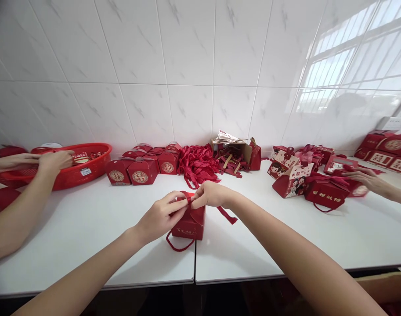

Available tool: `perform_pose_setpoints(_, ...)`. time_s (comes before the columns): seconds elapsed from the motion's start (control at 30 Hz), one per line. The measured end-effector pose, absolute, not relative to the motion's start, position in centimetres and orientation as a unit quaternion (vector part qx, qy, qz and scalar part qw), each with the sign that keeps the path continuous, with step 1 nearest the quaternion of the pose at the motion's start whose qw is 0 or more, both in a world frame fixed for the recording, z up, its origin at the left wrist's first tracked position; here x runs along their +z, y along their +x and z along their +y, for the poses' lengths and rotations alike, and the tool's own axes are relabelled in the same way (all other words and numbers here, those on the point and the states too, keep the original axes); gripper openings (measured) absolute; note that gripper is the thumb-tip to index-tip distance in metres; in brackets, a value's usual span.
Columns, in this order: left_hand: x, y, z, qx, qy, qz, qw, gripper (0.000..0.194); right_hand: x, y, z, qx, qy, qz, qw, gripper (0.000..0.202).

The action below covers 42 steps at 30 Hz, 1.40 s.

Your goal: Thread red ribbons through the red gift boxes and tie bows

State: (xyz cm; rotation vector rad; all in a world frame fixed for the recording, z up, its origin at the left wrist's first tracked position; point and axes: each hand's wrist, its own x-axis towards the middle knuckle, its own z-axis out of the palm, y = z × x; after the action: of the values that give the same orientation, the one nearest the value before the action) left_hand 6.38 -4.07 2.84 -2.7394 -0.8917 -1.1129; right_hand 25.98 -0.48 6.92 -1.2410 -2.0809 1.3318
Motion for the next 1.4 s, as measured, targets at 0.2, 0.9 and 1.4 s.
perform_pose_setpoints(0.2, 3.8, 5.7, -2.5, -0.375, -0.888, -0.243, -0.107, 0.019, 7.1, 25.7, -0.9, 0.434, -0.424, -0.782, 0.147, 0.013)
perform_pose_setpoints(0.9, 5.4, 4.1, -2.5, -0.282, -0.805, -0.430, -0.297, 0.032, 4.9, 27.0, -1.4, 0.114, -0.459, -0.842, 0.261, 0.008)
perform_pose_setpoints(1.4, 5.3, 2.2, -5.0, -0.214, -0.879, -0.408, 0.124, 0.014, 4.7, 27.8, -4.5, -0.013, -0.436, -0.864, 0.252, 0.004)
